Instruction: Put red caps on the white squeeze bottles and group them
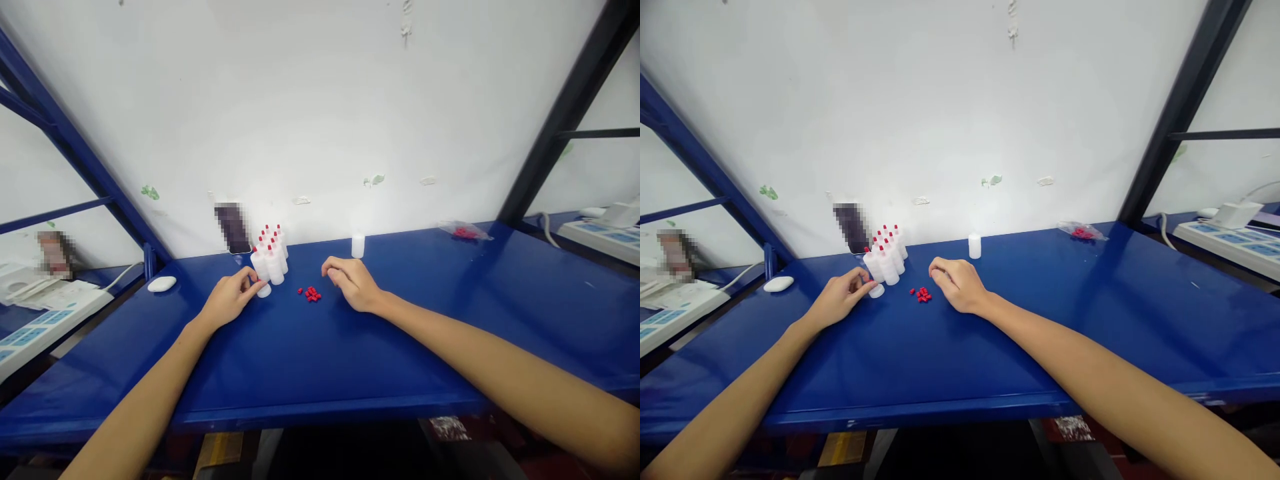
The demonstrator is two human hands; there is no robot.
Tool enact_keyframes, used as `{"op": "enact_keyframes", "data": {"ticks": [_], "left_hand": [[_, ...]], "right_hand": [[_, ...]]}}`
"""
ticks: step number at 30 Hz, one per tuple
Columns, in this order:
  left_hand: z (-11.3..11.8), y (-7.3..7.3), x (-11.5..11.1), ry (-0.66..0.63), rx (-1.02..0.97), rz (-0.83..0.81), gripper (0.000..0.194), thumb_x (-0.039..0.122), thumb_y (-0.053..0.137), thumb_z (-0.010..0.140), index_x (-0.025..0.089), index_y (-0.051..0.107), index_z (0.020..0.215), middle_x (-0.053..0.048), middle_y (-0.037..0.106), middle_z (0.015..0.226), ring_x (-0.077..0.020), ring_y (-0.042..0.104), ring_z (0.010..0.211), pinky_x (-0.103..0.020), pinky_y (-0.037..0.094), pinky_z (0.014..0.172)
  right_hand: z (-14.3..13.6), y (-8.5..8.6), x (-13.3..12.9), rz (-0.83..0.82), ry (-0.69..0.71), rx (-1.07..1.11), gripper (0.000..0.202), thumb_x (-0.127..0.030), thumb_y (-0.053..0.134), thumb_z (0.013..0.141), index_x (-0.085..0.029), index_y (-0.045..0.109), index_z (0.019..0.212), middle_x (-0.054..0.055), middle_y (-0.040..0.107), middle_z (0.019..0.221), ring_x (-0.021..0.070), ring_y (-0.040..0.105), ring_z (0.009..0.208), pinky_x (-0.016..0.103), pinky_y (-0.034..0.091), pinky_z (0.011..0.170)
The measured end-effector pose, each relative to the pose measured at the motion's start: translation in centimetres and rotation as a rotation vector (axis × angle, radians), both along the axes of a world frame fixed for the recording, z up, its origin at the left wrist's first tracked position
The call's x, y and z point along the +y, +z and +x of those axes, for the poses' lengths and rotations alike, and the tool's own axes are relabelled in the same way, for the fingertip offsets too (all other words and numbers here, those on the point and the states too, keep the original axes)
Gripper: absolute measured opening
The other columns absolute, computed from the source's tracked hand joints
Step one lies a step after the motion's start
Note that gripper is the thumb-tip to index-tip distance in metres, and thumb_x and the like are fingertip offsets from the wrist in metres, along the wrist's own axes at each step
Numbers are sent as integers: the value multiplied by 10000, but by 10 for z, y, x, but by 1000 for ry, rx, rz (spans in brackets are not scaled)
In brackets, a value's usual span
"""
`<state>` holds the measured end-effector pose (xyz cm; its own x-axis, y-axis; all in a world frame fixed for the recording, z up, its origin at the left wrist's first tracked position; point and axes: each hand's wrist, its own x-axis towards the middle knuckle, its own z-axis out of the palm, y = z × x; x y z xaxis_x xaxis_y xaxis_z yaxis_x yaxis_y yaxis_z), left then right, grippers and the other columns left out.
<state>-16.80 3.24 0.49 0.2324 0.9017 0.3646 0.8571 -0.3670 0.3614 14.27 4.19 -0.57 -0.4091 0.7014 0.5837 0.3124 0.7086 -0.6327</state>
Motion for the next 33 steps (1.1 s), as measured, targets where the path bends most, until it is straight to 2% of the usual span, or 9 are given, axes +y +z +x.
{"op": "enact_keyframes", "data": {"ticks": [3,5,9,12,16,22,26,29,33], "left_hand": [[10,2,-11,42,-98,201,248,431,480,952,200,514,1035,82,456,557,-120,437,487,-235,336,553],[25,1,-19,-42,-77,244,228,378,457,963,194,521,1083,78,454,576,-112,438,486,-231,346,557],[60,-4,-26,-273,112,37,325,359,474,962,212,556,1239,40,557,639,-136,519,543,-245,363,568],[75,-8,-23,-250,92,-43,395,372,484,965,196,565,1309,9,606,656,-166,561,567,-261,378,568],[77,-12,-18,-242,82,-36,335,341,470,976,196,663,1207,-50,685,778,-195,623,667,-283,433,649],[74,-16,-16,-232,95,10,244,301,501,955,199,719,997,-63,657,831,-178,603,692,-282,440,655],[83,-12,-19,-220,-97,26,181,315,579,908,199,702,971,-21,628,779,-140,555,628,-262,433,618],[102,-3,-17,-223,-314,17,166,308,609,882,193,680,978,-16,673,839,-125,581,646,-256,466,647],[130,7,1,-238,-509,-14,164,310,630,852,174,666,937,-41,705,943,-134,632,709,-248,494,648]], "right_hand": [[-2,-5,9,-153,69,58,388,-306,285,947,-187,608,767,-12,519,582,148,494,573,282,371,615],[-3,-6,14,-242,83,102,388,-303,296,934,-183,604,730,-10,515,565,147,486,556,282,373,604],[-3,-3,18,-332,92,118,363,-296,332,912,-178,623,729,8,579,625,154,504,600,289,373,624],[-1,1,18,-311,35,12,429,-308,306,936,-185,651,713,35,659,773,195,554,791,336,381,787],[3,4,21,-240,-100,-126,552,-366,269,977,-199,641,604,60,659,863,248,491,947,403,321,908],[0,-1,22,-179,-134,-115,515,-354,344,967,-188,524,514,43,592,709,180,527,722,340,353,757],[-4,-5,18,-133,-45,-88,483,-373,359,968,-182,548,567,26,597,657,154,541,651,305,370,698],[-8,-8,18,-203,35,-10,448,-445,382,975,-191,523,633,-8,565,571,131,520,541,276,387,610],[-9,-9,22,-407,19,236,453,-549,398,951,-214,450,651,-45,479,487,112,462,400,250,357,450]]}}
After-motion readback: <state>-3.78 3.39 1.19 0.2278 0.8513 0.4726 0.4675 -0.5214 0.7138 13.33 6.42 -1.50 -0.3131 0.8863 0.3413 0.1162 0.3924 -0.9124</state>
